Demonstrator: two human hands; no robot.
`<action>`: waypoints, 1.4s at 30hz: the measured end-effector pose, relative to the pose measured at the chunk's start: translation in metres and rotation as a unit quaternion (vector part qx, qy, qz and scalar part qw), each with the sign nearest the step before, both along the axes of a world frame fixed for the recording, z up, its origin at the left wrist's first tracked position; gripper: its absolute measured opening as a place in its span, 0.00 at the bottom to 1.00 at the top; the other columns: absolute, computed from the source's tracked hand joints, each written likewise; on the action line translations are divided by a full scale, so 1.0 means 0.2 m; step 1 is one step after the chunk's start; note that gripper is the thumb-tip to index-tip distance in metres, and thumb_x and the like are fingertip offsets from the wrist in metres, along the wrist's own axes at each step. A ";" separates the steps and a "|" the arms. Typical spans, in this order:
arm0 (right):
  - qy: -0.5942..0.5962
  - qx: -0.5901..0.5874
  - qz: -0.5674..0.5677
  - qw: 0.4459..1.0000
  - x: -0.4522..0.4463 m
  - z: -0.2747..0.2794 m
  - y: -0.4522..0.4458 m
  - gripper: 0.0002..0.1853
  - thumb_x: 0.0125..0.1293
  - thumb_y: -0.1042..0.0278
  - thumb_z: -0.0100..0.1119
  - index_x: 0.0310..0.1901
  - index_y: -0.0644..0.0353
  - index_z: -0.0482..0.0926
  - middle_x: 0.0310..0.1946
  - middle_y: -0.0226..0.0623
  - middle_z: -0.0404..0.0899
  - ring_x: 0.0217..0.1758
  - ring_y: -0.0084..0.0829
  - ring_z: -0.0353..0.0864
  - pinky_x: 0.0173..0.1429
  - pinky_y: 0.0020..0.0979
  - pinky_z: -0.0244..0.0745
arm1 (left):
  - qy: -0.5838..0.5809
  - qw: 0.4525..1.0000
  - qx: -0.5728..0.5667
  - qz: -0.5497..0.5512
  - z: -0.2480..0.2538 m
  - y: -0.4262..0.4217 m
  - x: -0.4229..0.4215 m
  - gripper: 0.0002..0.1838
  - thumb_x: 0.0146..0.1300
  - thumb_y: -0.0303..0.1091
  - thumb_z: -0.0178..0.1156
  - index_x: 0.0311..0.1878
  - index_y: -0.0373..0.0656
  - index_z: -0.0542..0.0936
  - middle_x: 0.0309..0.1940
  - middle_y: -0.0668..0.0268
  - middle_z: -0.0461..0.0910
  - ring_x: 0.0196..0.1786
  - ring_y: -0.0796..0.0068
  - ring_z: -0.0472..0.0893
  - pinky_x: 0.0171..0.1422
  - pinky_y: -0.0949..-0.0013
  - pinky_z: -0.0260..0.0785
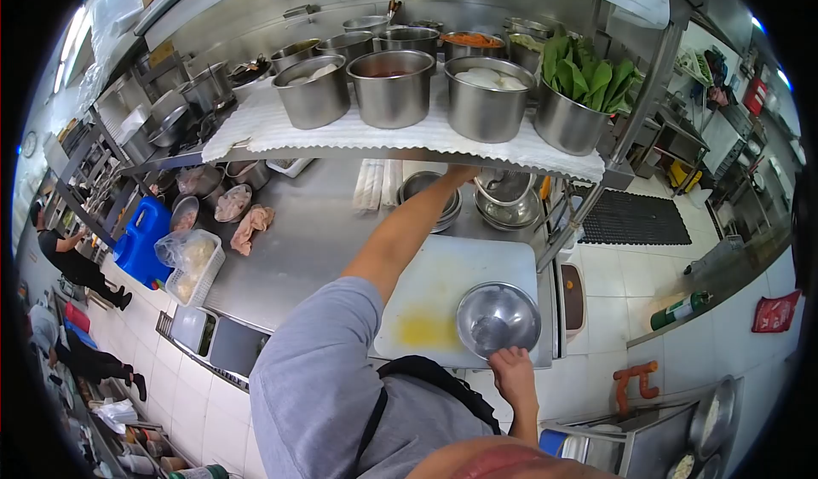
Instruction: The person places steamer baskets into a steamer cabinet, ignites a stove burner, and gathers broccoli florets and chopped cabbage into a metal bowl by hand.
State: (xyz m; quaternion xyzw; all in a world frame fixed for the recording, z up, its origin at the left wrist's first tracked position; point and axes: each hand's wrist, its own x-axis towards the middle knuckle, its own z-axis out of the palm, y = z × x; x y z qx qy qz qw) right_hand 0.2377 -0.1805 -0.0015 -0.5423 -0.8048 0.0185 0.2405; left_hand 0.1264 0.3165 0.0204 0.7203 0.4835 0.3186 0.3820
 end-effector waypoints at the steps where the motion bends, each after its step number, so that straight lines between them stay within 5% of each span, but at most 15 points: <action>1: 0.009 -0.005 -0.008 1.000 -0.01 -0.01 -0.01 0.07 0.51 0.77 0.59 0.31 0.53 0.76 0.27 0.32 0.73 0.35 0.37 0.74 0.42 0.38 0.65 | 0.002 1.000 -0.001 0.001 0.06 -0.06 -0.04 0.16 0.68 0.37 0.52 0.46 0.34 0.80 0.34 0.56 0.84 0.30 0.67 0.86 0.28 0.67 0.82; 8: 0.000 0.000 -0.027 1.000 -0.06 -0.03 -0.04 0.06 0.50 0.76 0.60 0.30 0.53 0.76 0.27 0.32 0.73 0.35 0.38 0.74 0.43 0.39 0.65 | 0.015 0.999 0.033 0.006 0.18 -0.16 -0.14 0.19 0.71 0.42 0.46 0.47 0.36 0.80 0.36 0.55 0.84 0.30 0.69 0.86 0.25 0.68 0.80; 11: 0.002 0.002 -0.038 0.999 -0.06 -0.04 -0.05 0.06 0.51 0.76 0.61 0.30 0.53 0.76 0.26 0.33 0.73 0.35 0.38 0.74 0.43 0.40 0.66 | 0.081 0.997 -0.003 0.013 0.25 -0.21 -0.14 0.21 0.70 0.44 0.47 0.50 0.37 0.80 0.40 0.53 0.85 0.39 0.62 0.87 0.37 0.61 0.82; 14: 0.013 -0.001 -0.046 0.999 -0.07 -0.05 -0.06 0.06 0.51 0.75 0.63 0.29 0.54 0.76 0.26 0.34 0.73 0.35 0.39 0.74 0.44 0.40 0.66 | 0.251 0.950 0.186 0.006 0.24 -0.20 -0.14 0.22 0.67 0.44 0.48 0.54 0.40 0.81 0.48 0.50 0.83 0.55 0.51 0.81 0.64 0.52 0.70; 18: 0.017 0.003 -0.052 0.999 -0.08 -0.06 -0.06 0.06 0.50 0.75 0.64 0.29 0.55 0.76 0.26 0.34 0.73 0.35 0.39 0.74 0.43 0.40 0.66 | 0.280 0.955 0.087 -0.042 0.25 -0.16 -0.14 0.21 0.67 0.43 0.47 0.53 0.40 0.81 0.48 0.50 0.84 0.54 0.53 0.82 0.61 0.53 0.72; 21: 0.018 0.001 -0.056 0.998 -0.08 -0.06 -0.06 0.07 0.50 0.75 0.65 0.29 0.55 0.76 0.26 0.34 0.73 0.35 0.39 0.74 0.43 0.41 0.66 | 0.167 0.985 -0.021 -0.027 0.25 -0.16 -0.14 0.21 0.67 0.42 0.47 0.51 0.40 0.82 0.48 0.51 0.84 0.54 0.54 0.82 0.60 0.53 0.72; 27: 0.032 -0.002 -0.058 0.998 -0.08 -0.08 -0.06 0.08 0.48 0.75 0.67 0.30 0.56 0.77 0.27 0.35 0.74 0.35 0.40 0.74 0.44 0.41 0.66 | 0.179 0.978 0.110 0.008 0.07 -0.03 -0.09 0.20 0.67 0.43 0.47 0.49 0.40 0.83 0.46 0.52 0.85 0.54 0.56 0.83 0.59 0.53 0.72; 29: 0.037 -0.004 -0.060 0.997 -0.08 -0.09 -0.06 0.09 0.47 0.75 0.68 0.30 0.57 0.78 0.27 0.36 0.75 0.36 0.41 0.74 0.43 0.41 0.66 | 0.284 0.931 0.230 0.013 0.09 -0.06 -0.07 0.19 0.66 0.42 0.50 0.50 0.41 0.83 0.48 0.52 0.84 0.55 0.54 0.82 0.61 0.53 0.71; 33: 0.026 -0.012 -0.069 0.997 -0.08 -0.09 -0.06 0.11 0.45 0.73 0.71 0.30 0.56 0.78 0.30 0.35 0.76 0.38 0.41 0.74 0.44 0.41 0.66 | 0.275 0.939 0.204 0.035 0.18 -0.18 -0.05 0.18 0.66 0.41 0.51 0.49 0.42 0.83 0.49 0.51 0.83 0.56 0.52 0.81 0.62 0.52 0.69; 36: 0.019 -0.013 -0.072 0.997 -0.08 -0.07 -0.06 0.12 0.44 0.71 0.72 0.31 0.55 0.79 0.32 0.34 0.76 0.39 0.40 0.74 0.45 0.41 0.65 | 0.218 0.922 0.301 0.107 0.09 -0.12 -0.03 0.18 0.66 0.40 0.51 0.49 0.41 0.83 0.50 0.51 0.82 0.57 0.52 0.80 0.63 0.53 0.69; 39: 0.019 -0.013 -0.077 0.997 -0.09 -0.09 -0.05 0.12 0.44 0.70 0.73 0.31 0.55 0.79 0.33 0.33 0.76 0.41 0.40 0.73 0.46 0.41 0.65 | 0.297 0.899 0.318 0.040 0.02 -0.06 -0.03 0.19 0.66 0.40 0.51 0.53 0.41 0.81 0.54 0.51 0.81 0.60 0.53 0.78 0.65 0.53 0.68; 42: 0.008 -0.010 -0.083 0.996 -0.08 -0.11 -0.06 0.12 0.44 0.70 0.73 0.31 0.54 0.79 0.34 0.32 0.76 0.41 0.40 0.73 0.47 0.42 0.65 | 0.183 0.894 0.405 0.063 0.00 -0.07 -0.04 0.21 0.66 0.39 0.51 0.58 0.40 0.78 0.58 0.52 0.78 0.62 0.53 0.76 0.67 0.54 0.66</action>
